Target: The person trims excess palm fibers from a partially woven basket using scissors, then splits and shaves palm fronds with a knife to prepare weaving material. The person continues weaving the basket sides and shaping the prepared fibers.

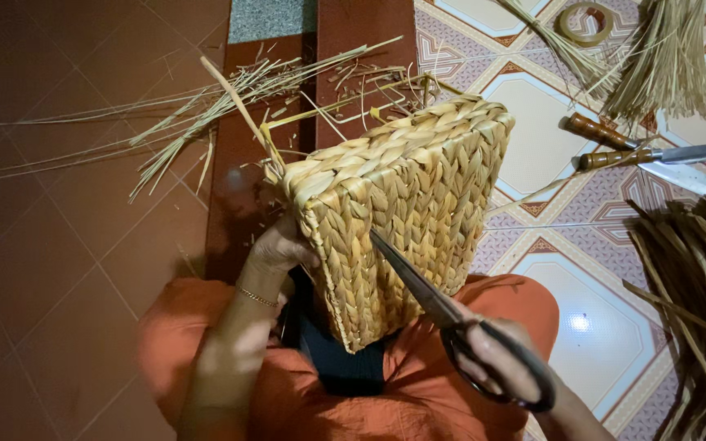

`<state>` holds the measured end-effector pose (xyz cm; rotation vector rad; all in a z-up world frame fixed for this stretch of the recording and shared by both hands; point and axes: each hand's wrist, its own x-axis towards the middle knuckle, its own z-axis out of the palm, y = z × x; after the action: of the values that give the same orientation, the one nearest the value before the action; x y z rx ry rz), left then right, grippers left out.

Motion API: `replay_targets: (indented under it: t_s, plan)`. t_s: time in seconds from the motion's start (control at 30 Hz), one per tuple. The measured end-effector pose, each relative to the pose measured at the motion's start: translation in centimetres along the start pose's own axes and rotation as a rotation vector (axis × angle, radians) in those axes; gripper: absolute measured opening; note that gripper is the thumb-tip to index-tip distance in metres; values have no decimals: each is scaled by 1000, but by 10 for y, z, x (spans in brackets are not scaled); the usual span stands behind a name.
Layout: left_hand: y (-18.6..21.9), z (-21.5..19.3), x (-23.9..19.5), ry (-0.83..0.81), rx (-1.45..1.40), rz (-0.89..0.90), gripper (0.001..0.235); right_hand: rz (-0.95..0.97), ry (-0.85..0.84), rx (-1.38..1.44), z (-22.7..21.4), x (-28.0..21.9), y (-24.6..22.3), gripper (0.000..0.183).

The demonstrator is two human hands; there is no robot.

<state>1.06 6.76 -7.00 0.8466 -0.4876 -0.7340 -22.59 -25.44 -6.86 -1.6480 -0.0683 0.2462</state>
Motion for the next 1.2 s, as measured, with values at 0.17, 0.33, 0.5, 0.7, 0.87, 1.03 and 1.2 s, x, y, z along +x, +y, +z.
replay_targets:
  t_s: [0.17,0.33,0.5,0.7,0.87,1.03,1.2]
  plan:
    - [0,-3,-3,23,6,-29,114,-444,148,-647,31,1,-24,63]
    - [-4,-9,-9,13,29,56,113,274,-81,295,0,10,-17,64]
    - [-12,-21,-6,51,-29,114,109,57,18,207,-21,-12,8,67]
    - [-18,-43,-8,147,-84,99,108,44,99,-28,-29,-29,12,70]
    - [-20,-51,-10,209,-74,94,104,-86,32,-89,-15,-19,-3,63]
    - [-19,-44,-7,129,-80,84,103,-91,36,-131,-10,-6,-14,65]
    - [-19,-38,-8,125,-65,74,103,-158,30,-122,-8,0,-22,65]
